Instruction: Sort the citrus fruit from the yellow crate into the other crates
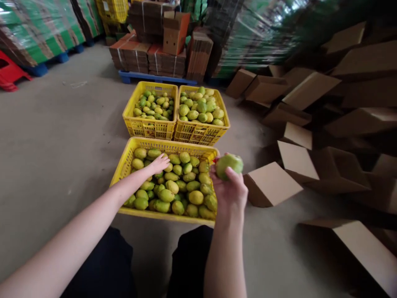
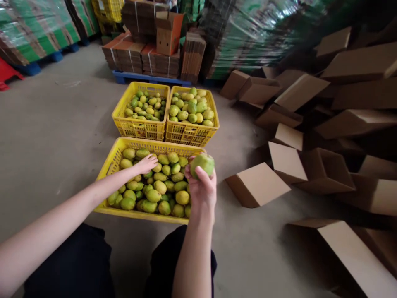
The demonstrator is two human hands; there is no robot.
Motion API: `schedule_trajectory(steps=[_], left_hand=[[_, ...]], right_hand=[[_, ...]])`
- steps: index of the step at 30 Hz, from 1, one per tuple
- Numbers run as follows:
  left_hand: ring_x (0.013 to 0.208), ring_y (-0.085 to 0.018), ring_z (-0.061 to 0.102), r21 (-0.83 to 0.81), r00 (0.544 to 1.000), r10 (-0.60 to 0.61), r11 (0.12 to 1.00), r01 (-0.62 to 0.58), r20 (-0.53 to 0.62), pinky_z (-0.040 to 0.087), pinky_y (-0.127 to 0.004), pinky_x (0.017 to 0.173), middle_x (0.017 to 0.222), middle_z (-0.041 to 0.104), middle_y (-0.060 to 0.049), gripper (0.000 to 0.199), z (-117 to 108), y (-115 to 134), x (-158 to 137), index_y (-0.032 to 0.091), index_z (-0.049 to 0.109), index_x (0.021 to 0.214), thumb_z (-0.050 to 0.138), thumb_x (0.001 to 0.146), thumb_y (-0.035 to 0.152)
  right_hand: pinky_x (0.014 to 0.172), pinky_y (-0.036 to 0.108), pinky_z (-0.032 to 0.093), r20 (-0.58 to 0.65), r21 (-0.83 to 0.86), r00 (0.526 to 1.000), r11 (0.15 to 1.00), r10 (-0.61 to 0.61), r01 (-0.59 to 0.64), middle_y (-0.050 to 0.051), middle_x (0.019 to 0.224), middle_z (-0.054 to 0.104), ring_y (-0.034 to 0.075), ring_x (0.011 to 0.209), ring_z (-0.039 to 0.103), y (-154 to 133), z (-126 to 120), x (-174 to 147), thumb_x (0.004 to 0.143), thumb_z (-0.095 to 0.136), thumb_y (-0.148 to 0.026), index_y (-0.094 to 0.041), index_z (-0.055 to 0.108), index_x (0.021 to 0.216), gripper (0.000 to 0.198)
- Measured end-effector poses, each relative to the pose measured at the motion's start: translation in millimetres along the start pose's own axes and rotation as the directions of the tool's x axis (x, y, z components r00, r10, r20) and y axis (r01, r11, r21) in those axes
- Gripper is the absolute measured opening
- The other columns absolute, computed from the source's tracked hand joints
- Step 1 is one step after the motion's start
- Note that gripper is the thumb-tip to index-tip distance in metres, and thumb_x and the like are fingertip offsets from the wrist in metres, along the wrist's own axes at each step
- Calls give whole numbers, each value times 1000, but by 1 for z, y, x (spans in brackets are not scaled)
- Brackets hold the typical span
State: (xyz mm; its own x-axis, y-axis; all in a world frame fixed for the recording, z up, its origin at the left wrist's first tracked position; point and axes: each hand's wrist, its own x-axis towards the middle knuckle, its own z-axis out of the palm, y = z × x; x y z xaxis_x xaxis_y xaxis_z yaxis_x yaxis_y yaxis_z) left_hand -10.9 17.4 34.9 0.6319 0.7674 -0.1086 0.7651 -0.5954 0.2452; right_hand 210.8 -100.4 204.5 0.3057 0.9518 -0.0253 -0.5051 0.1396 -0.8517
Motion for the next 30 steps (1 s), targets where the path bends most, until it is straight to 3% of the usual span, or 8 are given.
schedule_trajectory(steps=[4,9,14,18,21,26,30], left_hand=[[127,-28,55,3,995,-100,995,100,-21,31,-49,119,111,72,-13,37,28,19,19,19,69,105,49,80,1],[122,-31,58,27,981,-183,982,185,-58,33,-55,117,110,71,-17,39,46,33,22,17,67,109,40,85,1],[115,-30,61,56,980,-194,979,196,-43,34,-52,118,100,70,-17,37,45,32,21,13,65,102,34,88,0],[114,-27,62,42,982,-183,982,185,-50,35,-49,118,94,68,-11,35,39,27,14,16,64,103,37,88,1],[122,-29,59,22,978,-192,981,195,-77,35,-48,119,100,68,-13,37,42,29,8,14,64,111,39,87,1],[126,-32,57,-18,968,-221,975,221,-120,33,-55,117,106,67,-15,40,56,42,13,15,62,118,42,85,2],[121,-34,59,5,978,-194,981,195,-77,28,-59,118,101,70,-17,39,55,42,23,13,66,113,42,84,3]], right_hand=[[58,29,48,-63,97,991,989,114,-107,-2,84,70,14,65,58,5,-12,13,53,87,-31,-25,66,86,40],[59,30,48,48,63,986,984,163,-165,-3,86,71,14,64,58,1,-15,9,54,89,-29,-26,66,89,42],[59,29,47,42,65,981,979,192,-194,-4,81,68,13,64,57,0,-20,2,56,89,-26,-26,65,89,41],[61,29,49,-70,94,985,984,160,-153,-6,77,65,13,65,57,-5,-28,-4,56,91,-29,-26,64,85,40],[66,30,52,-127,105,986,990,107,-94,-6,79,63,13,69,59,-11,-33,-12,61,90,-28,-26,64,88,37],[71,33,51,-104,100,989,991,105,-94,-3,89,66,15,73,60,-19,-27,-31,66,87,-32,-27,65,92,34],[70,34,49,-83,117,987,985,139,-129,-2,91,66,15,74,59,-26,-16,-45,65,87,-31,-26,65,91,34]])
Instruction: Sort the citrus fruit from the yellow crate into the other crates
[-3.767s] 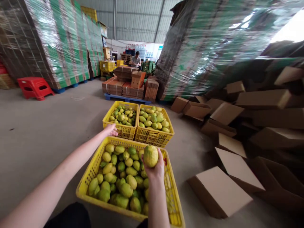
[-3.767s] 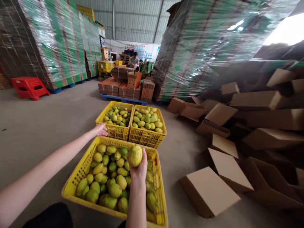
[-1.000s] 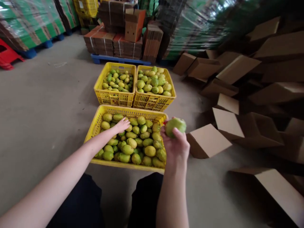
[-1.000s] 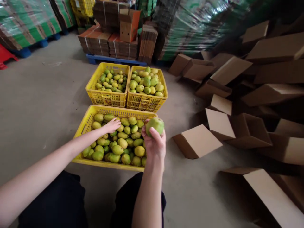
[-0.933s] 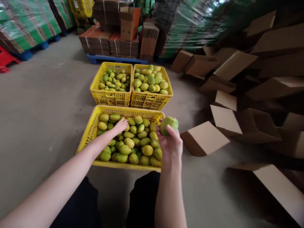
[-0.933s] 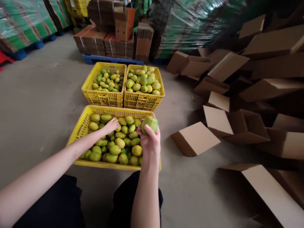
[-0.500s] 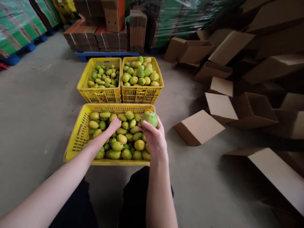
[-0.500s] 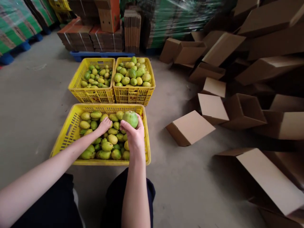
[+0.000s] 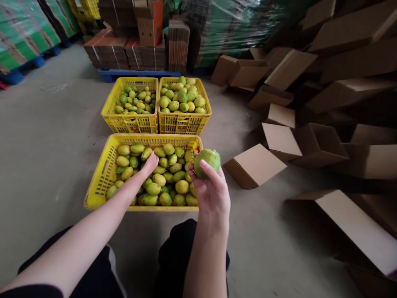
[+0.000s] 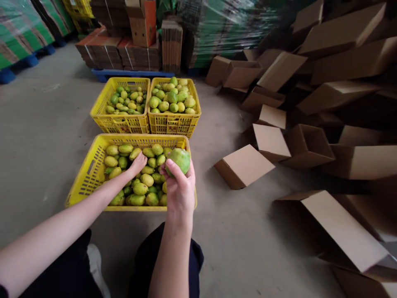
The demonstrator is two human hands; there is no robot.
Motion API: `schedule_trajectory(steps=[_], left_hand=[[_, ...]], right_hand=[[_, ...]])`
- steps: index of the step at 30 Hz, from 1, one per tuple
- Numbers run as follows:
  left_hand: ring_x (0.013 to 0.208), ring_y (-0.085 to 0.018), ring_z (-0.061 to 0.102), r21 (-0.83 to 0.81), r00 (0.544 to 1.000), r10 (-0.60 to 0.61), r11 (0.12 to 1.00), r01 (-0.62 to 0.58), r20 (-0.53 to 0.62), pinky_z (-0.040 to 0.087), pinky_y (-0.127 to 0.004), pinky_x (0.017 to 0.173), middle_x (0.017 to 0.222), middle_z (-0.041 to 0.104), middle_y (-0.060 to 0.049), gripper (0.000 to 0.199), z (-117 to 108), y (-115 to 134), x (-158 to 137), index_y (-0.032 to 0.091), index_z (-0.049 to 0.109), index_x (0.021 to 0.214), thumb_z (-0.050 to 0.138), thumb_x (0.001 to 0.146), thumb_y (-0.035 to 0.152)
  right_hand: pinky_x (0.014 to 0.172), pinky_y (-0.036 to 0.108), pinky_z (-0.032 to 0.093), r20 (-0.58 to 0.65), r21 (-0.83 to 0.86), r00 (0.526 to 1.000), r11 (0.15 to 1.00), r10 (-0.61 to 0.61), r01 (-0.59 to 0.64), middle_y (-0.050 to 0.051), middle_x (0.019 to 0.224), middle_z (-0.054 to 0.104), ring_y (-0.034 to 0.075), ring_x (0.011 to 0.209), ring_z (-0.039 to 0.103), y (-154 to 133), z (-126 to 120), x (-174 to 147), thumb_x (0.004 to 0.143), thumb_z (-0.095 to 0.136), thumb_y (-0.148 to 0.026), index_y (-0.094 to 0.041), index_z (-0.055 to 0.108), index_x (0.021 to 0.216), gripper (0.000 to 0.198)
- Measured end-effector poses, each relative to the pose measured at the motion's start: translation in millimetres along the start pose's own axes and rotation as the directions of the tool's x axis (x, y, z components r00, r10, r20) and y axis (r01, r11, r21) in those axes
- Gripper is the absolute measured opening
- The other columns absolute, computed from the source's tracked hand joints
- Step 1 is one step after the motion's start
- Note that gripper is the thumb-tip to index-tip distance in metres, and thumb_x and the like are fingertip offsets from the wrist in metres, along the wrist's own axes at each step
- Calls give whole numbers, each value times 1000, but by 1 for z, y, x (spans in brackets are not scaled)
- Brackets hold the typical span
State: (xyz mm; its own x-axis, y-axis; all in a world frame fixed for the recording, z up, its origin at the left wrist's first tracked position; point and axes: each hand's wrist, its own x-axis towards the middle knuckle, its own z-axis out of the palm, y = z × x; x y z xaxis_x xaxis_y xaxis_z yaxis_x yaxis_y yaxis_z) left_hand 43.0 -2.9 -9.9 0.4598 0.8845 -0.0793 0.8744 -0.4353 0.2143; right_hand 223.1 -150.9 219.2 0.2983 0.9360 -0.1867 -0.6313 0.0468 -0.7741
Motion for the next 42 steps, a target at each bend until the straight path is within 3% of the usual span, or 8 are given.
schedule_trajectory(steps=[8,14,20,27,31,35,38,42], left_hand=[[115,-35,60,22,996,82,996,-83,28,23,-62,122,95,73,-13,31,-30,-17,-5,19,72,103,67,73,13],[140,-35,45,34,998,23,999,-21,-56,21,-60,124,123,68,-16,44,-10,-9,-9,20,72,118,60,77,8],[132,-36,51,-29,995,-10,1000,8,-96,26,-65,120,119,69,-17,51,0,-10,-3,19,71,122,54,75,4],[124,-37,53,-160,996,-40,987,25,-85,19,-62,125,117,66,-14,42,-26,-24,-11,17,74,98,74,58,6],[119,-37,57,-315,986,-127,945,87,-110,37,-57,116,112,67,-13,39,-49,-28,-26,17,72,89,89,56,27],[95,-30,67,-809,959,-284,566,159,-10,54,-46,93,91,71,-8,51,-87,-26,-48,15,70,91,83,65,58],[93,-27,70,-950,960,-280,299,90,3,56,-42,89,91,73,-10,60,-123,-13,-71,14,68,101,68,78,70],[103,-32,71,-981,991,-129,-195,-6,19,54,-49,98,103,75,-10,62,-162,18,-102,18,67,116,88,65,46]], right_hand=[[67,32,49,-35,112,997,992,68,-64,-1,91,67,15,73,59,12,20,-7,62,85,-31,-25,65,89,34],[68,34,50,36,90,991,988,126,-128,-1,92,67,16,73,60,24,22,-5,63,86,-33,-25,65,90,35],[69,34,51,-24,74,998,995,65,-63,-1,95,69,16,74,61,14,11,-8,65,86,-35,-26,67,92,34],[66,31,49,-101,150,987,983,123,-108,-2,88,69,15,72,61,22,8,20,58,88,-29,-24,67,87,37],[63,29,50,-122,252,970,952,208,-172,-2,85,71,14,69,60,27,15,24,52,90,-28,-22,68,81,37],[60,25,51,-158,282,962,944,223,-172,-2,83,72,12,67,60,31,21,25,49,89,-26,-22,68,81,39],[49,21,42,-136,229,973,961,188,-154,-2,77,70,10,59,54,35,26,26,54,89,-32,-22,66,81,36],[40,20,28,24,114,979,973,201,-202,1,70,68,10,52,48,43,36,25,66,81,-51,-20,67,79,37]])
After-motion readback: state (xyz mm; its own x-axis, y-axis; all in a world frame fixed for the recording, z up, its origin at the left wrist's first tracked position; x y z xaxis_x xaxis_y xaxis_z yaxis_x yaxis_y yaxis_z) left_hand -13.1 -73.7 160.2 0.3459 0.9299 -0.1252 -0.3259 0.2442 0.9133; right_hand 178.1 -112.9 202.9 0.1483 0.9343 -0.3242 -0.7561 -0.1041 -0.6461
